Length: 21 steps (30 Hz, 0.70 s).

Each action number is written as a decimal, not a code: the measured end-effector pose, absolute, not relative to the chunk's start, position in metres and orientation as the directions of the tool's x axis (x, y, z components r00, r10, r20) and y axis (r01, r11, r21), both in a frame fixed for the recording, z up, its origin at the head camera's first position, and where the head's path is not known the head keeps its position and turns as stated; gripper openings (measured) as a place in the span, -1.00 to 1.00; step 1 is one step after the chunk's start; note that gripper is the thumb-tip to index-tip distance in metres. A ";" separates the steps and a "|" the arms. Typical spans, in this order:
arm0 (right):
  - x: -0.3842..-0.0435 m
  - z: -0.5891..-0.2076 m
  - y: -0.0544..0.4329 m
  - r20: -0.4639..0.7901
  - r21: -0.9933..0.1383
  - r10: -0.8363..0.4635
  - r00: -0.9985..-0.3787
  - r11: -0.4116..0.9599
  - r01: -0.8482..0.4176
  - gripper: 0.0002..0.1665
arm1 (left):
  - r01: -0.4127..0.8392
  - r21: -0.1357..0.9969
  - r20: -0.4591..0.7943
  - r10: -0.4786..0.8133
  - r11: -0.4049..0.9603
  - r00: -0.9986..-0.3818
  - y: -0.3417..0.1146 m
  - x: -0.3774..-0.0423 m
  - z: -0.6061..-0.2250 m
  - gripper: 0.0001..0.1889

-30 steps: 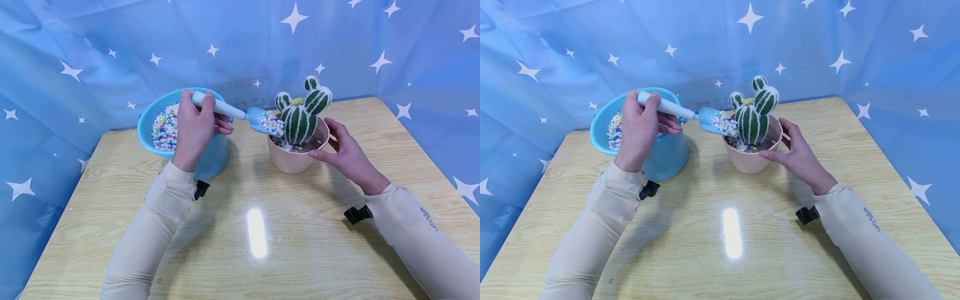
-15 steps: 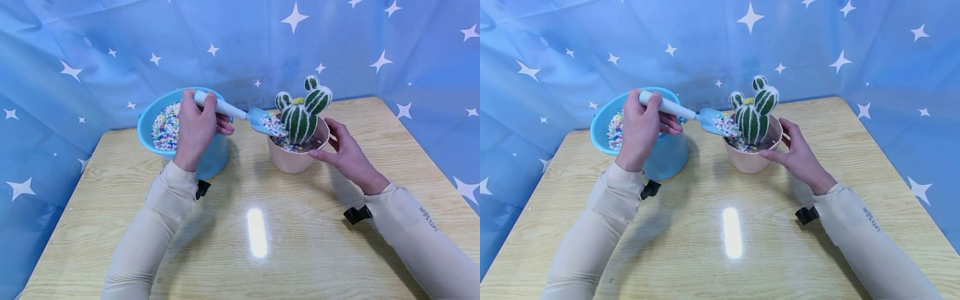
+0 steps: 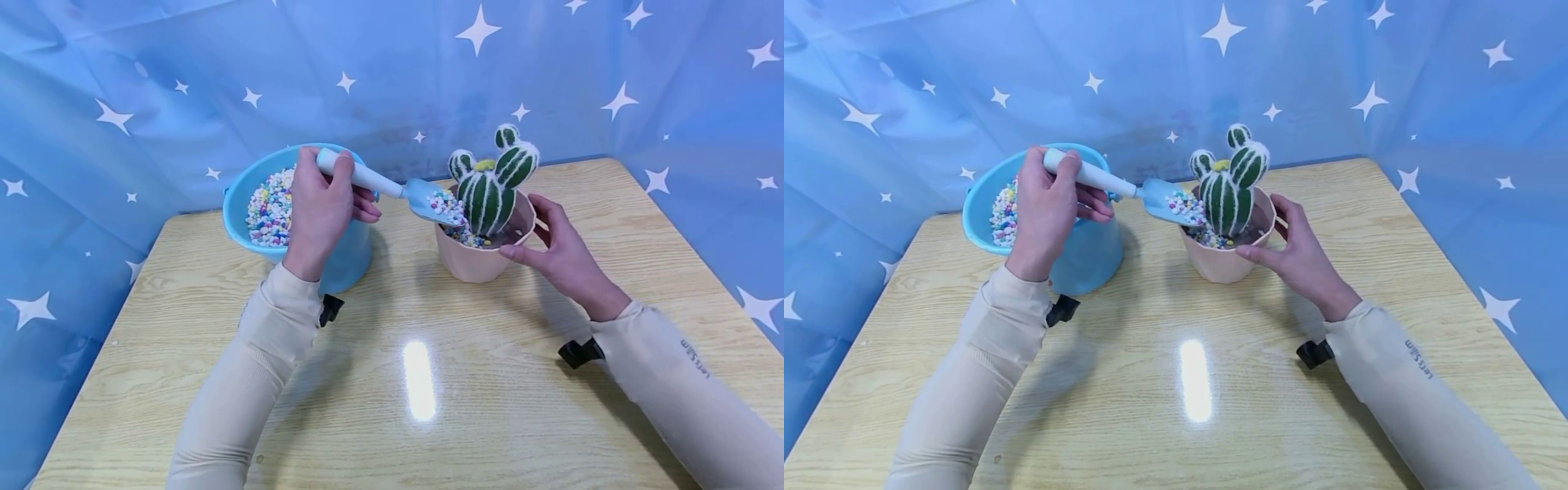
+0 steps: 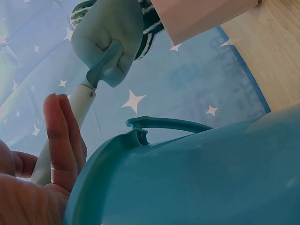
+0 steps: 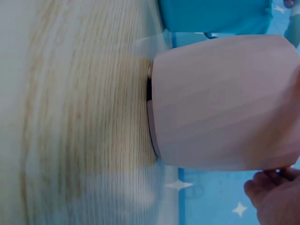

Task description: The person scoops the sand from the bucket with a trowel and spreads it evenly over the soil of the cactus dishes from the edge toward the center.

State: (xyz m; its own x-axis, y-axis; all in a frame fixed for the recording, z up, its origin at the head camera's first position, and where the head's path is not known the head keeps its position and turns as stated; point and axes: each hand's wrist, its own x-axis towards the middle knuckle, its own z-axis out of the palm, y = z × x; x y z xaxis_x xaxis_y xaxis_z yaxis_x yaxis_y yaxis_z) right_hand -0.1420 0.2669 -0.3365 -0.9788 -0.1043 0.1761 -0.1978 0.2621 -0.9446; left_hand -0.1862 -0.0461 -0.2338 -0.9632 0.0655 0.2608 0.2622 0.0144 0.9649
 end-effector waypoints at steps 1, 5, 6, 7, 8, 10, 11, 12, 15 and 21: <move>-0.142 -0.337 0.267 0.178 -0.944 -0.103 -0.979 0.263 -0.199 -0.01 | 0.265 0.964 0.263 0.067 0.015 -0.962 -0.046 -0.186 -0.234 -0.80; -0.142 -0.338 0.265 0.181 -0.944 -0.096 -0.979 0.262 -0.201 0.00 | 0.273 0.962 0.271 0.066 0.014 -0.960 -0.046 -0.186 -0.234 -0.80; -0.142 -0.338 0.265 0.182 -0.944 -0.096 -0.979 0.260 -0.202 -0.01 | 0.275 0.961 0.273 0.066 0.013 -0.960 -0.046 -0.186 -0.235 -0.80; -0.142 -0.338 0.265 0.182 -0.944 -0.097 -0.978 0.261 -0.202 0.00 | 0.276 0.961 0.274 0.066 0.013 -0.959 -0.046 -0.186 -0.235 -0.80; -0.143 -0.338 0.265 0.181 -0.944 -0.100 -0.978 0.263 -0.202 0.00 | 0.279 0.960 0.278 0.068 0.013 -0.958 -0.046 -0.186 -0.235 -0.81; -0.143 -0.337 0.266 0.180 -0.943 -0.110 -0.977 0.263 -0.203 0.01 | 0.284 0.959 0.282 0.071 0.014 -0.957 -0.046 -0.186 -0.236 -0.81; -0.143 -0.337 0.267 0.180 -0.943 -0.120 -0.976 0.263 -0.206 0.01 | 0.286 0.958 0.285 0.074 0.013 -0.956 -0.046 -0.186 -0.237 -0.81; -0.144 -0.336 0.267 0.179 -0.942 -0.129 -0.975 0.263 -0.208 0.02 | 0.288 0.957 0.286 0.076 0.015 -0.955 -0.046 -0.186 -0.237 -0.80; -0.144 -0.334 0.268 0.169 -0.941 -0.155 -0.973 0.269 -0.206 0.04 | 0.290 0.957 0.288 0.078 0.015 -0.954 -0.046 -0.185 -0.238 -0.80; -0.144 -0.334 0.268 0.146 -0.940 -0.148 -0.978 0.289 -0.183 0.05 | 0.295 0.955 0.292 0.080 0.022 -0.953 -0.046 -0.185 -0.238 -0.79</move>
